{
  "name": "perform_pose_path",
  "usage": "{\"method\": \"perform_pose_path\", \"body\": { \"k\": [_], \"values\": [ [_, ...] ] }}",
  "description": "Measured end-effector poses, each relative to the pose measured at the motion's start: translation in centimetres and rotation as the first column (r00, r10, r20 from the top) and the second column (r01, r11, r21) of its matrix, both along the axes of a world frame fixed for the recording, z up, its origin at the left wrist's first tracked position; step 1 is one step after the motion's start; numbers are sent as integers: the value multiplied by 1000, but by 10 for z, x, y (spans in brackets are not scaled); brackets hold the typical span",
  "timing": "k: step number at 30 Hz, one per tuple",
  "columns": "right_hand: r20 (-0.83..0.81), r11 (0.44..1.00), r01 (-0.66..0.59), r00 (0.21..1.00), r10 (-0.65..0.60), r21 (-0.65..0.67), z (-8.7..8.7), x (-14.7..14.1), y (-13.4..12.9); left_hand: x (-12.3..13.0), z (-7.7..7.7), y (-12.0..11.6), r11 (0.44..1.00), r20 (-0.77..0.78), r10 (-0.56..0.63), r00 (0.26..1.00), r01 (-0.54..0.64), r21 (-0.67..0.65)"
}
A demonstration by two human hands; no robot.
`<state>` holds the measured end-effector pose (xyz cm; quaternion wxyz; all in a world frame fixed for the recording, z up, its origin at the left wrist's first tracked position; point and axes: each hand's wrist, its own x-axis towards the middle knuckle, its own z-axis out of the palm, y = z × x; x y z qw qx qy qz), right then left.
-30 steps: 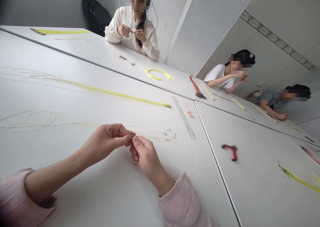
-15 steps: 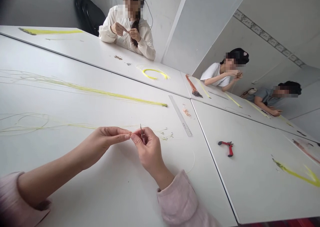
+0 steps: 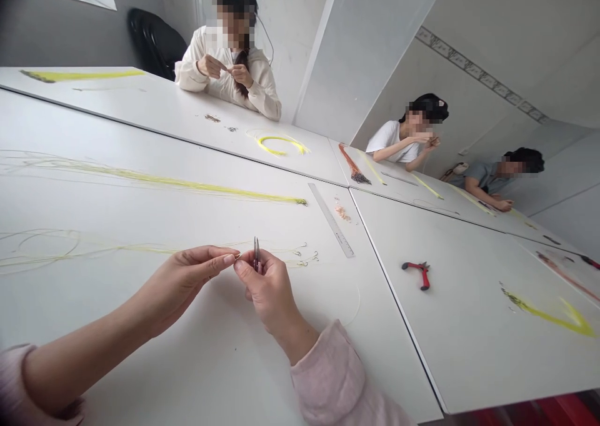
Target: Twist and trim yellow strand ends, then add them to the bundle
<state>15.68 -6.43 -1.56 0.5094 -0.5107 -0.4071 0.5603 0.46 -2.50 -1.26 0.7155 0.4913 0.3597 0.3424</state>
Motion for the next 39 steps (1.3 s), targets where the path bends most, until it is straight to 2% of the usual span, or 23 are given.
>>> {"method": "perform_pose_path", "body": {
  "k": [4,8,11,14,18,21,23,27,30,34,39],
  "values": [
    [21,999,29,999,-29,17,2,1,0,2,1,-2,1000,-25,-28,999,29,13],
    [229,994,46,971,-67,96,6,2,-1,2,5,-2,999,-168,10,986,-3,46],
    [347,990,48,934,-92,131,6,1,-2,2,6,-1,990,-264,33,964,5,144],
    [392,991,38,916,-87,129,6,1,-2,1,5,-1,975,-311,46,949,25,221],
    [417,995,-2,908,-42,103,6,0,-3,1,7,-1,979,-314,15,949,49,196],
    [412,998,-29,911,7,47,7,1,-4,0,8,0,990,-209,-25,978,53,132],
    [352,999,-43,935,41,-1,8,3,-3,0,8,1,995,-163,-9,987,24,95],
    [124,993,-53,990,65,-101,11,8,-2,-1,8,2,994,-210,83,974,-67,86],
    [27,991,-64,997,67,-120,11,10,-1,0,9,1,995,-251,41,967,-16,103],
    [64,995,-37,997,43,-88,10,8,-1,1,10,-2,992,-272,-5,962,39,119],
    [161,999,26,987,-21,-31,5,0,-4,2,9,-2,994,-163,-44,986,58,88]
  ]
}}
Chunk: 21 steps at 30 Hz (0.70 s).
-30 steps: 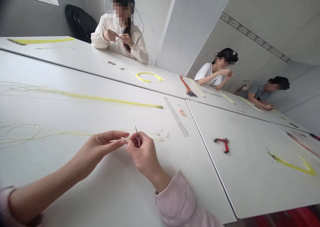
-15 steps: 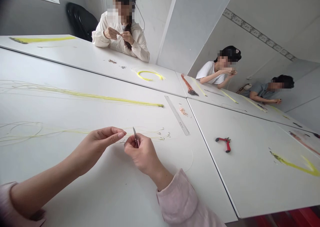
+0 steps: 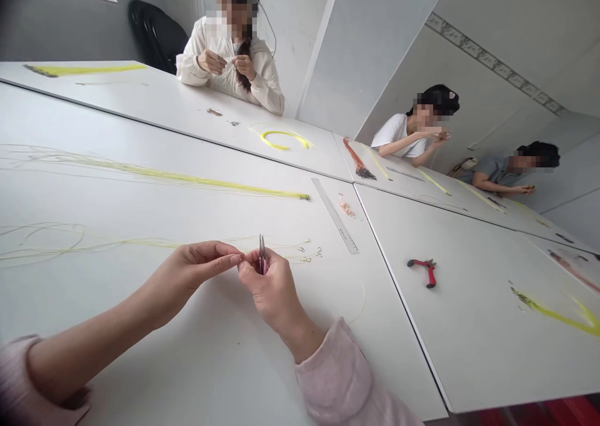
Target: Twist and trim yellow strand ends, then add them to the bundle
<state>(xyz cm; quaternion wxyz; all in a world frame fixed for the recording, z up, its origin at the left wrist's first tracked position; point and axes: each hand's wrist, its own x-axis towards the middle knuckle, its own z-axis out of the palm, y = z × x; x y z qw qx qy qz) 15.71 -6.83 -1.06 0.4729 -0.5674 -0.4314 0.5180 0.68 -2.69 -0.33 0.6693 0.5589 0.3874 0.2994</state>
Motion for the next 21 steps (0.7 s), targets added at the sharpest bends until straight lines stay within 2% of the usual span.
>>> {"method": "perform_pose_path", "body": {
  "k": [11,17,21],
  "values": [
    [-126,998,57,991,-53,30,-8,-2,-1,1,0,-1,998,111,-5,994,11,-54],
    [-56,995,67,996,-63,68,-9,-4,-2,1,-5,0,997,143,25,989,-14,-82],
    [20,998,-35,999,34,56,-5,-5,-3,-1,-7,2,994,118,75,990,-65,-87]
  ]
}}
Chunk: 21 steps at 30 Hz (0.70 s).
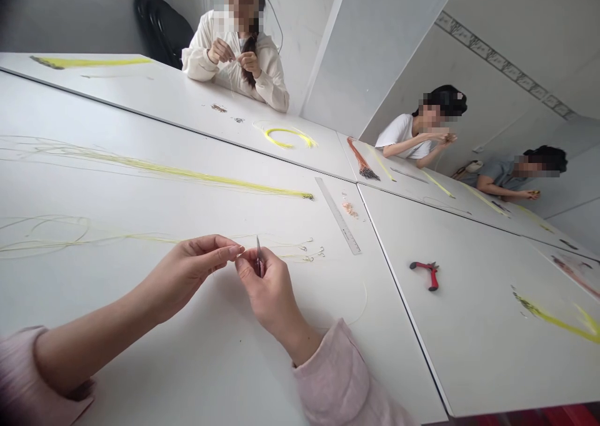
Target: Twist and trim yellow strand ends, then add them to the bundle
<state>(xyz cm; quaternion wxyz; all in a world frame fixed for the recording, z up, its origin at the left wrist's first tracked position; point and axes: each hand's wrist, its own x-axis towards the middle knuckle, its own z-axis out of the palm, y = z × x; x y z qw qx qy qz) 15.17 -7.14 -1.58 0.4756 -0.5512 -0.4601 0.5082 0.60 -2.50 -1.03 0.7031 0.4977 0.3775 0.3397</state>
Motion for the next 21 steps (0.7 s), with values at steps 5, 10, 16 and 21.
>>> {"method": "perform_pose_path", "body": {
  "k": [5,10,16,21],
  "values": [
    [-205,985,-132,973,107,-112,3,-1,-1,-2,-1,3,999,-25,42,999,-41,23],
    [-306,973,-162,946,106,-164,2,-2,-1,-2,-1,3,1000,-47,27,999,-27,10],
    [-305,967,-200,941,145,-158,-1,-2,-1,-2,-2,4,1000,-87,22,996,-23,-18],
    [-296,960,-218,942,160,-174,-3,-1,-1,-2,4,4,1000,-140,14,990,-14,-4]
  ]
}}
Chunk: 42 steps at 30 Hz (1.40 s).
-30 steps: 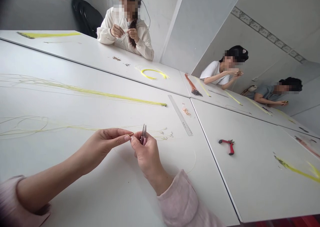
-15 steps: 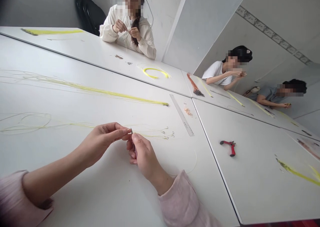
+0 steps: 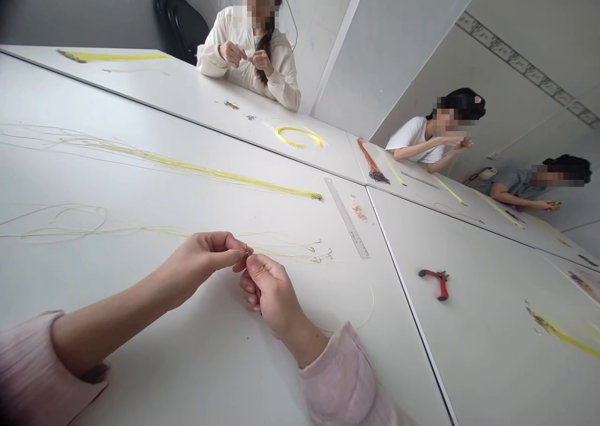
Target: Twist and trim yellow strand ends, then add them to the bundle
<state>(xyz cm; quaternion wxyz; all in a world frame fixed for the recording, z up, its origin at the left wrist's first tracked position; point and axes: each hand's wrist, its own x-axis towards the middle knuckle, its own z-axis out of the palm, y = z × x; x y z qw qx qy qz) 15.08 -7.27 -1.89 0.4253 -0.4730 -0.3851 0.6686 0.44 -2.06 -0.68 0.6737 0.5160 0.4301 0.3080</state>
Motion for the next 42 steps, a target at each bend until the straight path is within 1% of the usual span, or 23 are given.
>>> {"method": "perform_pose_path", "body": {
  "k": [4,8,14,22,28,35,42],
  "values": [
    [-4,1000,4,1000,-4,-11,1,1,1,0,2,0,1000,-14,-13,1000,13,25],
    [-17,1000,-13,1000,13,-15,1,2,1,-1,-1,0,999,-40,8,999,-6,46],
    [44,999,-11,999,13,-39,-1,2,0,-2,-6,1,998,-72,-4,997,9,66],
    [49,999,-27,998,29,-47,-1,2,1,-3,-7,1,998,-87,-1,996,7,66],
    [79,999,-10,997,14,-53,-1,2,2,-3,-8,1,997,-80,-24,997,30,72],
    [77,999,-22,997,26,-48,-2,3,3,-2,-6,1,997,-90,-13,996,21,80],
    [78,998,-21,997,26,-53,-1,2,1,-3,-8,1,996,-92,-12,996,20,91]
  ]
}}
